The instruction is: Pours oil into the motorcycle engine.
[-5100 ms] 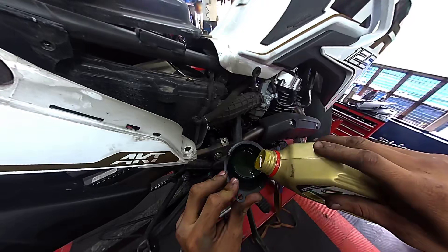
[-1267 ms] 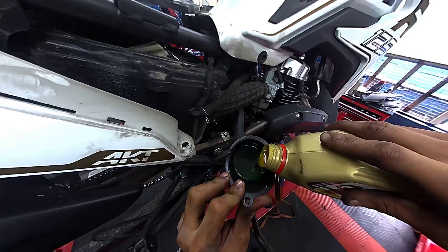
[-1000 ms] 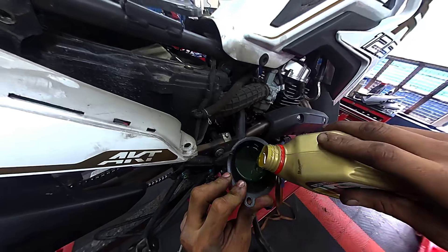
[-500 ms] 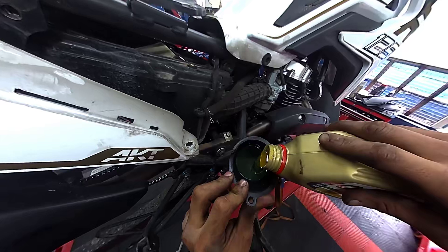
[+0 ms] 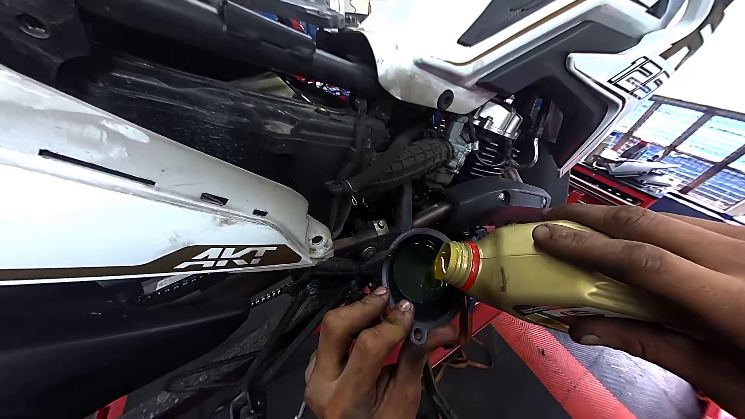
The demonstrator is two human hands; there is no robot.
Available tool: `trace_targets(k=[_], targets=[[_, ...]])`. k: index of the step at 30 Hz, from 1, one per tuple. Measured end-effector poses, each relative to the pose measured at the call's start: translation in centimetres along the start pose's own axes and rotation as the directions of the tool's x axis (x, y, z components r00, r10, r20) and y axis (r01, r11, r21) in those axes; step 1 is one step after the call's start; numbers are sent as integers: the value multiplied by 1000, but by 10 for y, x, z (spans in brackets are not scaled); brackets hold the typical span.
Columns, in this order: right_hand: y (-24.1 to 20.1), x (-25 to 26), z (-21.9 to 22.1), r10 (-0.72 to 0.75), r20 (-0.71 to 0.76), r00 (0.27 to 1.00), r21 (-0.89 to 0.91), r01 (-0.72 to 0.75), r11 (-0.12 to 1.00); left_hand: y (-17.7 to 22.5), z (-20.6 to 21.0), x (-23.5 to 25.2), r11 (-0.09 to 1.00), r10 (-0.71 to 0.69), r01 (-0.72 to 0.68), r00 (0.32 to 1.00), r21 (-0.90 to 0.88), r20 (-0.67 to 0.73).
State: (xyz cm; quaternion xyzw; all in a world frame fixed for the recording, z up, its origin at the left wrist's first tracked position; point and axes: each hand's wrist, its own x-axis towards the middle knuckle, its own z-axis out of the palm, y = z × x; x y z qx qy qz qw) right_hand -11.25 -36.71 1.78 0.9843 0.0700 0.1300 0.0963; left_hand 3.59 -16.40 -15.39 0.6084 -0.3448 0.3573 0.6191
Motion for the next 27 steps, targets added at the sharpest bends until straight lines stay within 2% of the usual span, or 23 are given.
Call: trace_targets(k=[27], targets=[[-2, -3, 5, 3, -11, 1000, -12, -4, 1000, 3, -1, -4, 999, -21, 22, 1000, 43, -14]])
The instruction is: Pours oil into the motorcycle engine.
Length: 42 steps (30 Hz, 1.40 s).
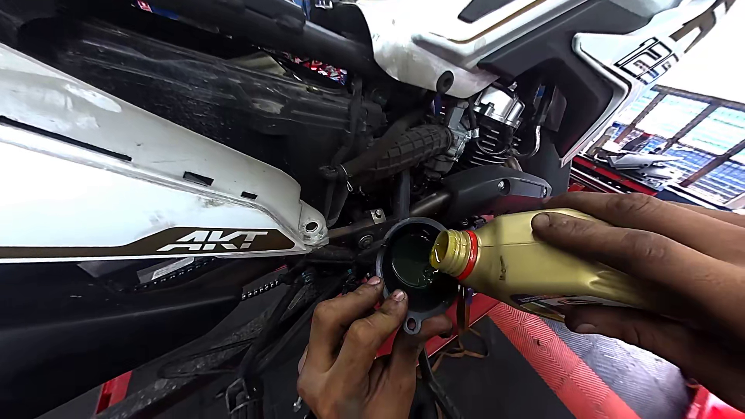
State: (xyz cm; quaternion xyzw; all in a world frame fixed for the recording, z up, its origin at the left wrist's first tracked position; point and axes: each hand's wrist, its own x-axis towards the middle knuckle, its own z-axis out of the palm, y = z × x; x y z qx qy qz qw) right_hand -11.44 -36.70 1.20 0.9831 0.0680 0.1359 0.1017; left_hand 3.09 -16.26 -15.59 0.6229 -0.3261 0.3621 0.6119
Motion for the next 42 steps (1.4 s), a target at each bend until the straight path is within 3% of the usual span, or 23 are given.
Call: trace_targets(k=[42], targets=[[1, -3, 7, 23, 5, 1000, 11, -23, 1000, -3, -5, 1, 1000, 25, -25, 999, -13, 30]])
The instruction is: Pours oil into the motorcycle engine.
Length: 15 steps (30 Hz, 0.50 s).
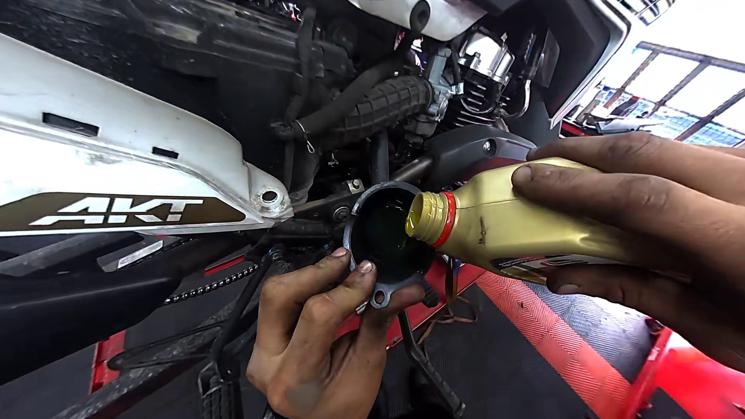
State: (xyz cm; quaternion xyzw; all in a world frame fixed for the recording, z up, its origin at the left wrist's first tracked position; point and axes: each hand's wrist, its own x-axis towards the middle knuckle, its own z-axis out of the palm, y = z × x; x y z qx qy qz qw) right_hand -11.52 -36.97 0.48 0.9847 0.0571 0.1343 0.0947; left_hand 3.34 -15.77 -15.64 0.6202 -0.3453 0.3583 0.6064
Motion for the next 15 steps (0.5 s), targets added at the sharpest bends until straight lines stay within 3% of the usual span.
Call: trace_targets(k=[15], targets=[[-2, 2, -2, -8, -1, 1000, 1, 8, 1000, 0, -1, -5, 1000, -19, 19, 1000, 0, -24]])
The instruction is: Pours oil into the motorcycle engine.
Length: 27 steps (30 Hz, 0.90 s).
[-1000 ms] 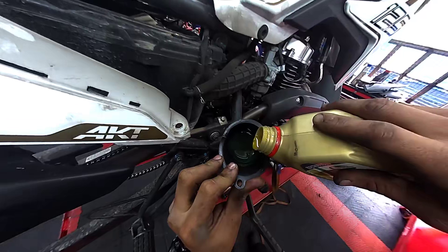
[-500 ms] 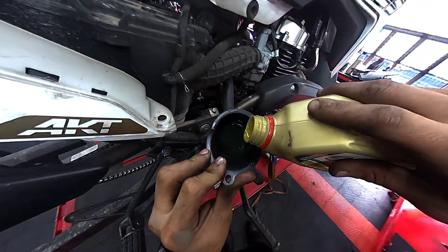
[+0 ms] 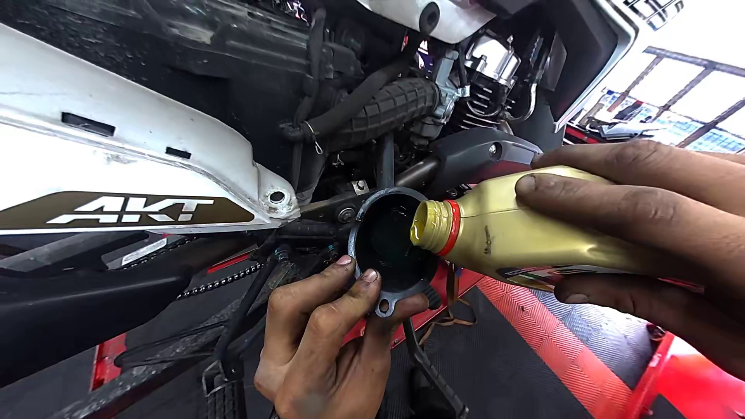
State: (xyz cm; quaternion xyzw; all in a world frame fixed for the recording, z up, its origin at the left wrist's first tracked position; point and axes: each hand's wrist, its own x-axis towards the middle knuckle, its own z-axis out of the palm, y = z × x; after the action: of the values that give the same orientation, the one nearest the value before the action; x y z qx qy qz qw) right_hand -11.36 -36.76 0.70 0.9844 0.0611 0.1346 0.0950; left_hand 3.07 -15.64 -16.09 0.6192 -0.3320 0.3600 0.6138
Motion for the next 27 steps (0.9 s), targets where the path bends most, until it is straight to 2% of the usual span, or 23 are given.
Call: trace_targets(k=[27], targets=[[-4, 3, -9, -38, 66, 997, -35, 40, 999, 3, -4, -4, 1000, -18, 18, 1000, 14, -11]])
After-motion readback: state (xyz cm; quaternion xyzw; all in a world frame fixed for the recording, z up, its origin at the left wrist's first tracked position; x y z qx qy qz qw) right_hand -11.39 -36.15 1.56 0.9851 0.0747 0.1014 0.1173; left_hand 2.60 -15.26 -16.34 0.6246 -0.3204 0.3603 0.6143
